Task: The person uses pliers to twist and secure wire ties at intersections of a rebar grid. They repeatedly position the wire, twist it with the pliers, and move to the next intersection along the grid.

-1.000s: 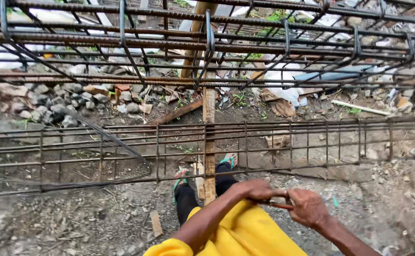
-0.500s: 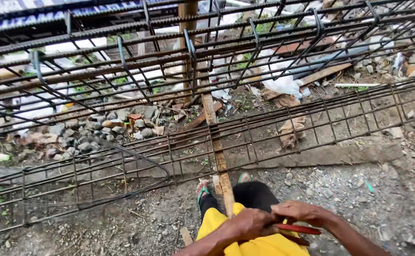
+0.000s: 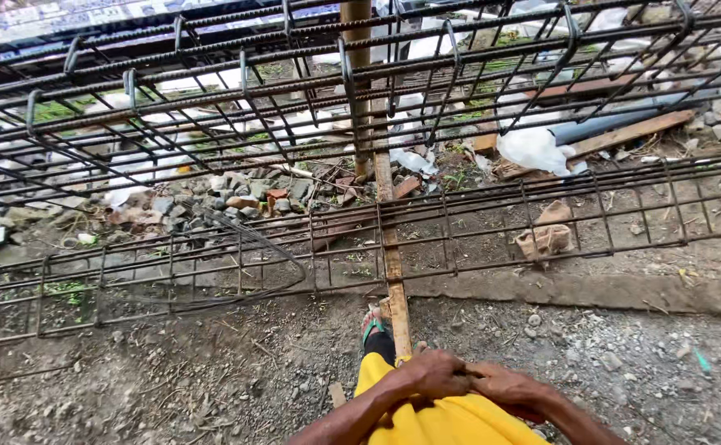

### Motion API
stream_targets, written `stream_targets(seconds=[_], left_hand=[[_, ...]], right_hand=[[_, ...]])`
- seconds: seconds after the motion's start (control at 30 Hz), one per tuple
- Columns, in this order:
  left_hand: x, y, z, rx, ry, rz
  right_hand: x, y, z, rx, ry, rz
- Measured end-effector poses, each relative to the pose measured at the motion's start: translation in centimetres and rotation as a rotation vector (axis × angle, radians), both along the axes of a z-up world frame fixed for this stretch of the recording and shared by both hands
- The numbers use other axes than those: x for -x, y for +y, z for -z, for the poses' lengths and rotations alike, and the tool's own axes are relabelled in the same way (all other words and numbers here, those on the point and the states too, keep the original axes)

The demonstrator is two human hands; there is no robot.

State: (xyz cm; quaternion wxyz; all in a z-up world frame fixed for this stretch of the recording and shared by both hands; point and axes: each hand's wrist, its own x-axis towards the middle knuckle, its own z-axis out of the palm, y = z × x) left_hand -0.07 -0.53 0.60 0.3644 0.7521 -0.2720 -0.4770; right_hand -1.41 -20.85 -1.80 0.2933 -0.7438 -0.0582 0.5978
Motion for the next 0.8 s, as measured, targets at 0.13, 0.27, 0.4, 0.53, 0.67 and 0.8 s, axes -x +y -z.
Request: stream_targets(seconds=[0.13,0.27,0.4,0.53,0.67,0.8], left_hand=[[1.6,-1.9,-0.2,-0.084,-0.177,-0.003],[2.0,-2.3,-3.0,-0.095,-0.275,0.092],[1.9,-2.8,-3.2,-0.142,-0.426,0.155],[1.9,-2.2,-4.0,-0.113,-0.433,0.092],[4.0,-1.9,-4.4,0.048,-0.488,-0.015],[6.3,-2.2,-11.2,0.186,-0.531,-0.096]], right_hand=[[1.0,-0.5,-3.0,-0.009,-0.076,0.011],[1.8,-2.0,-0.9,-0.199,-0.1,0.12],[2.1,-3.7,0.8,-0.063,0.174,0.325],[2.8,-5.9,5.1,-0.115,0.125,0.426],[1.8,-4.5,-0.4,-0.067,0.154,0.573],[1.6,-6.2,2.3,-0.244,-0.005,0.7]])
